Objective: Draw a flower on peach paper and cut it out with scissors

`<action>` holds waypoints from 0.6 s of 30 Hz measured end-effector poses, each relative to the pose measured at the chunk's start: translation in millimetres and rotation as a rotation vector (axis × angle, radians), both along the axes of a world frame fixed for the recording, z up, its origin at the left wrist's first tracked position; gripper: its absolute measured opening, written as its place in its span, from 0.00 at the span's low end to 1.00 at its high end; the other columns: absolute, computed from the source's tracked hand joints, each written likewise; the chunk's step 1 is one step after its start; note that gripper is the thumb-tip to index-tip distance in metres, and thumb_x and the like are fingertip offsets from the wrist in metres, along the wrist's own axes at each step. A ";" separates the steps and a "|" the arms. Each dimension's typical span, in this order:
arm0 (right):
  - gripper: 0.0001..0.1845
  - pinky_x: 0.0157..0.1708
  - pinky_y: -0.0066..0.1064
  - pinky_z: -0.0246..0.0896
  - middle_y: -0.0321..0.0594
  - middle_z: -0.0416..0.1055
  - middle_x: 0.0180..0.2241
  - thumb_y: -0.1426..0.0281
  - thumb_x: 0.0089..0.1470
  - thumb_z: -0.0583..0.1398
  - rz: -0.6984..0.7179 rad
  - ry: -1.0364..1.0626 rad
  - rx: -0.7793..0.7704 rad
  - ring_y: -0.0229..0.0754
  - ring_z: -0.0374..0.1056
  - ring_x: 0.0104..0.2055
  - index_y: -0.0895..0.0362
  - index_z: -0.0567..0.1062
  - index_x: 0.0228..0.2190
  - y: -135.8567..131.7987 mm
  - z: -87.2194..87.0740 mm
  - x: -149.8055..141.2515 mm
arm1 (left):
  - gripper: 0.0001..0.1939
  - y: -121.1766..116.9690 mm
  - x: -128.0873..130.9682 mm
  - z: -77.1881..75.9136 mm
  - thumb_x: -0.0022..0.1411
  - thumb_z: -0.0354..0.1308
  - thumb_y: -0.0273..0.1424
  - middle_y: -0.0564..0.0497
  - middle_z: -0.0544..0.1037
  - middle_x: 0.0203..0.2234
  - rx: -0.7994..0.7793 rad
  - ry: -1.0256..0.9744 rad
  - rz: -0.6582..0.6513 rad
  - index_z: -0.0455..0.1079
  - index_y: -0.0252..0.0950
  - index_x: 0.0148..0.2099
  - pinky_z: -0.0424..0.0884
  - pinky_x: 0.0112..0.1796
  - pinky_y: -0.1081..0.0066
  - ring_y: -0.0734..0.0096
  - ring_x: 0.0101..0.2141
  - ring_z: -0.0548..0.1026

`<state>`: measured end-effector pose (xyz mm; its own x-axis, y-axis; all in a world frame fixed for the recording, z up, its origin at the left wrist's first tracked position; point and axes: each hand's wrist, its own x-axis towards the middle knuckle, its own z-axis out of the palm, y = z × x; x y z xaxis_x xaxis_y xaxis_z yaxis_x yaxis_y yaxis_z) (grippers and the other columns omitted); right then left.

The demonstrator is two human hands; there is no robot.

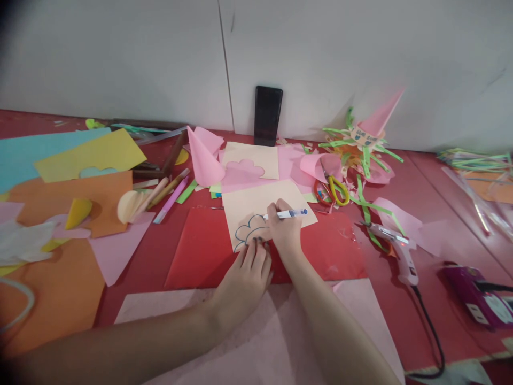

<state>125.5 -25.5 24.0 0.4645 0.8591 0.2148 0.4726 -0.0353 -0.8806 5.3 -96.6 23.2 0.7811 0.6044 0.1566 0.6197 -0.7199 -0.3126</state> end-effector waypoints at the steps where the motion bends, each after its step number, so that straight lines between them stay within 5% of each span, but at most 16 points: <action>1: 0.16 0.16 0.23 0.40 0.26 0.43 0.12 0.72 0.45 0.52 -0.003 -0.010 0.015 0.30 0.43 0.16 0.55 0.49 0.14 0.2 0.3 -0.2 | 0.20 0.1 -0.1 -0.2 0.59 0.42 0.25 0.33 0.69 0.46 0.003 0.001 0.000 0.64 0.22 0.51 0.65 0.47 0.59 0.52 0.49 0.67; 18: 0.14 0.16 0.23 0.41 0.26 0.45 0.12 0.74 0.43 0.51 0.000 -0.058 0.053 0.30 0.43 0.16 0.55 0.50 0.14 -1.4 -3.7 2.2 | 0.19 0.5 -0.2 1.2 0.59 0.41 0.24 0.34 0.70 0.45 0.012 -0.009 -0.005 0.65 0.23 0.50 0.66 0.46 0.59 0.52 0.48 0.68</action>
